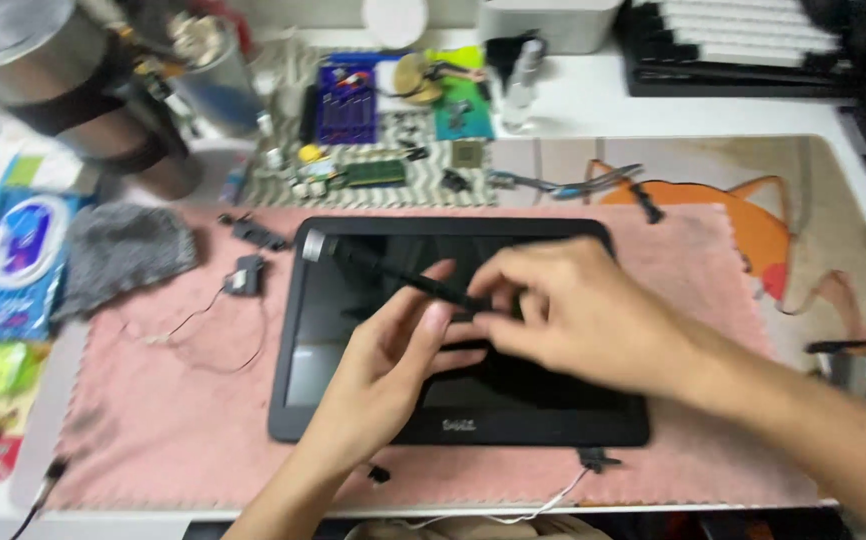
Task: The person is disassembling a laptop screen assembly by removing the bezel and unscrewing the LCD panel from the lid.
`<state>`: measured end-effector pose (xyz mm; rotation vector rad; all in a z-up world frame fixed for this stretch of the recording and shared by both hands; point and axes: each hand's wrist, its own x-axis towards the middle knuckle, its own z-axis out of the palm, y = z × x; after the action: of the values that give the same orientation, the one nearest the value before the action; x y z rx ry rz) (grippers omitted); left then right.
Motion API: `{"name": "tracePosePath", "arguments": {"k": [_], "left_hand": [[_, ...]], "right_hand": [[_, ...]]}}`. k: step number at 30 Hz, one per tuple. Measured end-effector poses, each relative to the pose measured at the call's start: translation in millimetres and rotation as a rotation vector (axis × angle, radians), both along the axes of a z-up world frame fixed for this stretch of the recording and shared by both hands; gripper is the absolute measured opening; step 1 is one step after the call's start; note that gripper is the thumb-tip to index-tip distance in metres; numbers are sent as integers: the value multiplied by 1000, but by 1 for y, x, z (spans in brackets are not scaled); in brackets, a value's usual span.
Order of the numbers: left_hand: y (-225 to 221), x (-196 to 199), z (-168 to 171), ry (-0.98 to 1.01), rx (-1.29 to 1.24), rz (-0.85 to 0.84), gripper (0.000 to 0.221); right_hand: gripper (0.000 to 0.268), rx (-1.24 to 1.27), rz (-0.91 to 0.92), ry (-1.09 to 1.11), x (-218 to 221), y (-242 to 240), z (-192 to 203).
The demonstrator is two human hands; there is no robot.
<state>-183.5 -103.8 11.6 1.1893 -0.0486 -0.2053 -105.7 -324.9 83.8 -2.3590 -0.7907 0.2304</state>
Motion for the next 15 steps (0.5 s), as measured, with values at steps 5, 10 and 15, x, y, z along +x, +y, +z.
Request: {"name": "tracePosePath", "arguments": {"k": [5, 10, 15], "left_hand": [[19, -1, 18, 95, 53, 0, 42], [31, -6, 19, 92, -155, -85, 60], [28, -12, 23, 155, -176, -36, 54]], "right_hand": [[26, 46, 118, 119, -15, 12, 12], [29, -238, -325, 62, 72, -26, -14], [59, -408, -318, -123, 125, -60, -73]]}}
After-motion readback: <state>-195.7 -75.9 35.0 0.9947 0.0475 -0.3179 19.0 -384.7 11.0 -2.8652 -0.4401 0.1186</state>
